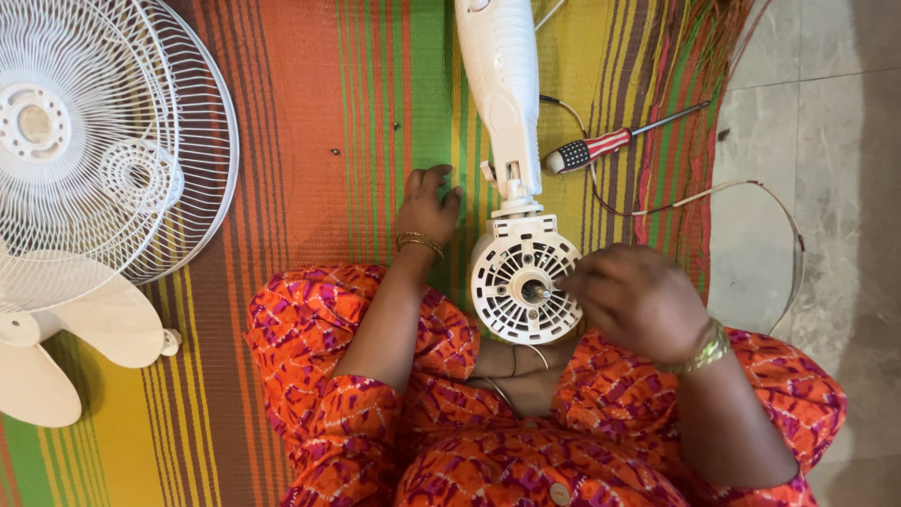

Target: The person sits on a mat and uses a screwdriver to tighten screws on the rear housing of a disassembled fan motor. They repeatedly insert and turn the screwdriver on multiple screw holes around the motor's circular backplate.

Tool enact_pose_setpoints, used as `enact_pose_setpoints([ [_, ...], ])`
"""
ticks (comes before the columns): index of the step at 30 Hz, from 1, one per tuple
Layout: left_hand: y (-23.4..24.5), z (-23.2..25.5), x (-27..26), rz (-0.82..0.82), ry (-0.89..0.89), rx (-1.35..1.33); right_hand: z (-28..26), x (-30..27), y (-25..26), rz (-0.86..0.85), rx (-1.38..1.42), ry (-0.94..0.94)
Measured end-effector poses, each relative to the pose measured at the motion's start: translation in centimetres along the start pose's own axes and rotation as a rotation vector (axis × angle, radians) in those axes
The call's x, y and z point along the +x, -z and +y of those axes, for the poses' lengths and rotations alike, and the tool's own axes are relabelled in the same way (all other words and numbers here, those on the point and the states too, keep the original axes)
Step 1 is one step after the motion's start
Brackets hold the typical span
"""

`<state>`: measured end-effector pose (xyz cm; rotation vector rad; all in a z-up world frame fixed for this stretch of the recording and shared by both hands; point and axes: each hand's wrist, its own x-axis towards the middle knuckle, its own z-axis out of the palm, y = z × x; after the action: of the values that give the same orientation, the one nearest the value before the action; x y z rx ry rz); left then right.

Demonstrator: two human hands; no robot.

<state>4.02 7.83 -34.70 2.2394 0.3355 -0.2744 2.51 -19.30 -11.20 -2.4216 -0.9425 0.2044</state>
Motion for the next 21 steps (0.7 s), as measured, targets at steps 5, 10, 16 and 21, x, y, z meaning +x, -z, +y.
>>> enact_pose_setpoints([
  [5, -0.2, -0.5, 0.0, 0.017, -0.055, 0.021, 6.4, -1.1, -2.0, 0.198, 0.115, -0.272],
  [10, -0.2, -0.8, -0.1, 0.044, -0.081, 0.005, 11.6, -0.2, -8.4, 0.210, -0.065, -0.457],
  [16, 1.5, 1.8, -2.1, 0.134, -0.121, -0.362, 13.7, -0.5, -14.1, 0.073, -0.205, -0.497],
  [21, 3.2, 7.1, -8.2, 0.312, -0.329, -0.413, 15.3, 0.6, -15.8, 0.138, -0.306, -0.412],
])
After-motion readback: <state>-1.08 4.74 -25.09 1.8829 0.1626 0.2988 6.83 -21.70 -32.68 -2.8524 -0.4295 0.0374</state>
